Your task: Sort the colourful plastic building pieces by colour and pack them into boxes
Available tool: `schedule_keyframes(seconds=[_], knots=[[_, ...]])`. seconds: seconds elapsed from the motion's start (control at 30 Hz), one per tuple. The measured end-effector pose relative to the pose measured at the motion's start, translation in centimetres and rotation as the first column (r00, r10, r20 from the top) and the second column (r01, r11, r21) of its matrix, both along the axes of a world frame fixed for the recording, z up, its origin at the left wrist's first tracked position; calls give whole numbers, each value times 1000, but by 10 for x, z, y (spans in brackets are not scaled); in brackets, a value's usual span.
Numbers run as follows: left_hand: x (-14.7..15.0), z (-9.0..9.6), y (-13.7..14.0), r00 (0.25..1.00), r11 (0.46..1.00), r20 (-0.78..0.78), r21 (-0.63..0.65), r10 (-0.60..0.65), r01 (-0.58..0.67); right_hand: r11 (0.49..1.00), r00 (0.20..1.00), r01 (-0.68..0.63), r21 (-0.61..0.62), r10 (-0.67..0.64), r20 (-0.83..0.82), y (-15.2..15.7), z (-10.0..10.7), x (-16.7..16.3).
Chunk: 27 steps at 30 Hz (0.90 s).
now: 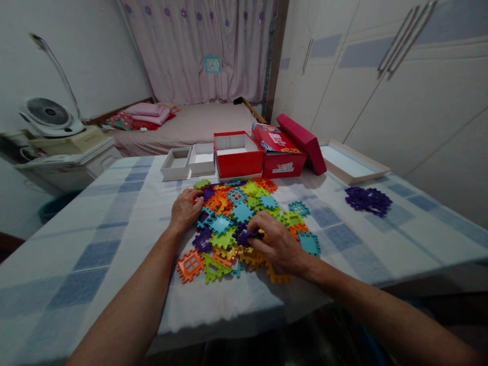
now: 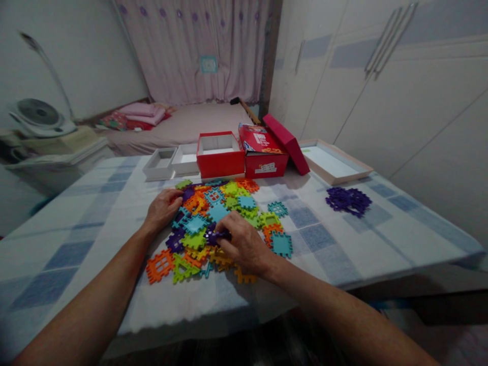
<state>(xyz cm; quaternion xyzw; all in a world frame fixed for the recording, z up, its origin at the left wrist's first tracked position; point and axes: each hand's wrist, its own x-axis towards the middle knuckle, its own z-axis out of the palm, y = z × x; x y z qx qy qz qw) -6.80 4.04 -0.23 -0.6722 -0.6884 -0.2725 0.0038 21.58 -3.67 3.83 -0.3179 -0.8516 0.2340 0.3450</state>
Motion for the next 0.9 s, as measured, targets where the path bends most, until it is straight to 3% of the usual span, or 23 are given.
schedule_keyframes(seconds=[0.13,0.23,0.33,0.43,0.53,0.6,0.67,0.73,0.83,0.9], knots=[[-2,-1,1,1000,1000,7,5,-13,13,963,953,230,-141,-252,-171,12,7,31],[-4,-3,3,1000,1000,4,15,-23,23,870,853,472,-143,-492,-173,37,6,82],[-6,-4,4,1000,1000,2,14,-24,24,689,684,724,-40,-724,-85,66,-1,146],[-6,-4,4,1000,1000,0,-2,-21,21,548,547,834,62,-836,38,85,-7,202],[-3,-1,2,1000,1000,0,-4,-14,14,471,463,852,229,-882,88,91,-9,229],[-1,0,0,1000,1000,9,0,-9,9,448,453,831,331,-889,67,90,-8,226],[2,2,-1,1000,1000,29,13,-8,7,507,530,781,365,-847,42,87,-3,206],[3,2,-1,999,1000,47,13,4,-5,648,676,690,323,-736,33,80,3,171],[4,2,0,998,1000,62,15,8,-9,876,887,450,177,-461,27,63,15,102],[3,1,0,997,1000,69,19,15,-16,969,976,210,133,-216,32,49,21,54]])
